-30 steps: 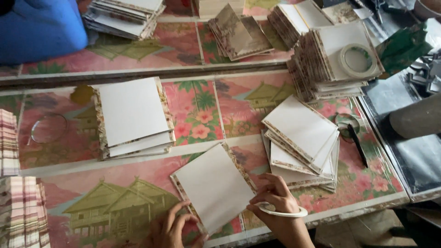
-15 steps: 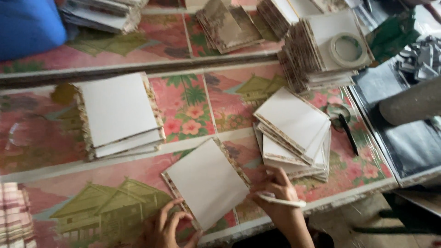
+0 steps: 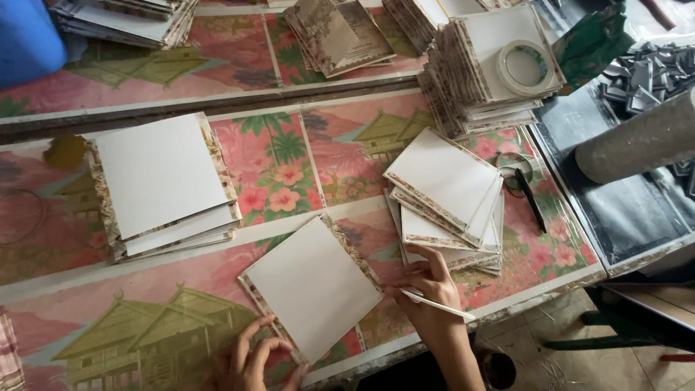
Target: The person assembles small notebooks by placing a white paper sheet onto a patterned cover and pressing the edges to secure them. They repeatedly pick up covers and sheets from piles on the table, align them, and stack the finished notebooks.
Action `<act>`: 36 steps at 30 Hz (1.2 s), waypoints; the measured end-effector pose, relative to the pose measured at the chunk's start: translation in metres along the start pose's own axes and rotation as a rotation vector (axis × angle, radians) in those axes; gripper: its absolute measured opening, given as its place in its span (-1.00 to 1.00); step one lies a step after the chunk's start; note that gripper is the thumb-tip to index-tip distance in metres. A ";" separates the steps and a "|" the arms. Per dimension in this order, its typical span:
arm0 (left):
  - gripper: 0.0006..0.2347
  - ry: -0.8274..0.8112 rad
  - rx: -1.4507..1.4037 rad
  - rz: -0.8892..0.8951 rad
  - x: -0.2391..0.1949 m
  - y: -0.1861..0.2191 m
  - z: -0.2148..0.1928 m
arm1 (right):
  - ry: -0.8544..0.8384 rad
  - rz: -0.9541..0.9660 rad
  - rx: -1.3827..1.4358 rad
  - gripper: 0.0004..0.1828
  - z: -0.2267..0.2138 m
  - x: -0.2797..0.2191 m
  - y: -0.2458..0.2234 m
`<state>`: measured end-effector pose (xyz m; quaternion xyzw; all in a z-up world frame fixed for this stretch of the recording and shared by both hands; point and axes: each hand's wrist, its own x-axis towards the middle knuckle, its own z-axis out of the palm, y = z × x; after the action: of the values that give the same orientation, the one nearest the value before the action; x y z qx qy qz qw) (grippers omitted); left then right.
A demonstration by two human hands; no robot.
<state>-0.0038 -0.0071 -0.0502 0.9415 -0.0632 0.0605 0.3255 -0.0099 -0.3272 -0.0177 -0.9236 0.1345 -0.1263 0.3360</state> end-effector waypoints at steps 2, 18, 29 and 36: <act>-0.71 0.033 -0.008 0.035 0.000 -0.005 0.004 | -0.004 0.010 0.002 -0.81 0.002 -0.002 0.003; -0.58 0.294 -0.212 0.019 0.016 -0.055 0.039 | 0.263 -0.427 -0.240 -0.84 0.042 -0.009 0.008; -0.66 0.388 -0.109 0.077 0.015 -0.023 0.088 | -0.087 -0.306 0.110 -0.77 0.075 -0.073 0.019; -0.85 0.440 0.116 0.338 -0.004 -0.001 0.096 | -0.386 0.617 0.308 -0.48 0.083 -0.079 -0.025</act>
<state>-0.0005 -0.0654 -0.1263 0.8989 -0.1435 0.3202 0.2625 -0.0529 -0.2336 -0.0744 -0.7853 0.3194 0.1378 0.5122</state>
